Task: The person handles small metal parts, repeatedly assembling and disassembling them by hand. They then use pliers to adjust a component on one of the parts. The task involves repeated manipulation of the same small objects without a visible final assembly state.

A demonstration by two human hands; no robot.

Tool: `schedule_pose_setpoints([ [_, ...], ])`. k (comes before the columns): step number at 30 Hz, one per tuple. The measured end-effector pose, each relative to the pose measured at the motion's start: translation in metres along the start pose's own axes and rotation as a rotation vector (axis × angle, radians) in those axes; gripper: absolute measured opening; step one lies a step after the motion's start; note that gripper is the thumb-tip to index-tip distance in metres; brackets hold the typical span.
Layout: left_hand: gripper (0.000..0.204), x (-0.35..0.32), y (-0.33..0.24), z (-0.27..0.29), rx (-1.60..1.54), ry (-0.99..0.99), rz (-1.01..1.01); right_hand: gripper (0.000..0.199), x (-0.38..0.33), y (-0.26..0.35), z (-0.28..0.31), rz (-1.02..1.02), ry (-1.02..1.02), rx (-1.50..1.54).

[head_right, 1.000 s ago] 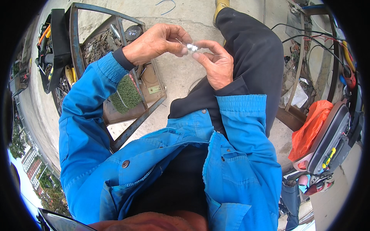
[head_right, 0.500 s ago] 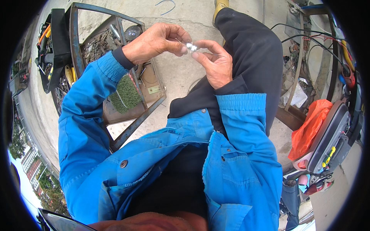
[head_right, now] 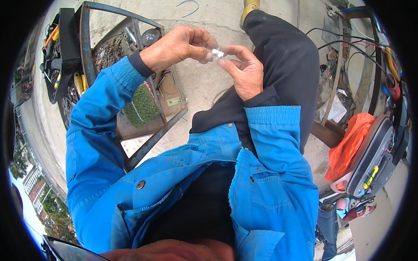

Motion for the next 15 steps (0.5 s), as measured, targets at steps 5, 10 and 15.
schedule_pose_setpoints([
  [5,0.028,0.0005,0.0020,-0.0020,-0.007,0.010,0.012,0.034,-0.0003,-0.0013,0.0019,0.009,-0.005,0.020],
  [10,0.029,-0.0002,0.0017,-0.0024,0.013,0.007,0.017,0.033,-0.0010,-0.0013,0.0022,0.012,-0.007,0.010],
  [15,0.030,0.0001,0.0031,-0.0036,0.003,0.006,0.012,0.032,-0.0024,-0.0025,0.0039,0.009,-0.004,0.012],
])
Point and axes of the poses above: each hand's wrist, its own x-axis towards the middle knuckle, its own z-axis out of the back of the hand, y = z × x, the point moved 3 cm from there along x, towards the middle knuckle, and after that the axes turned 4 degrees about -y, right-handed, at the moved point
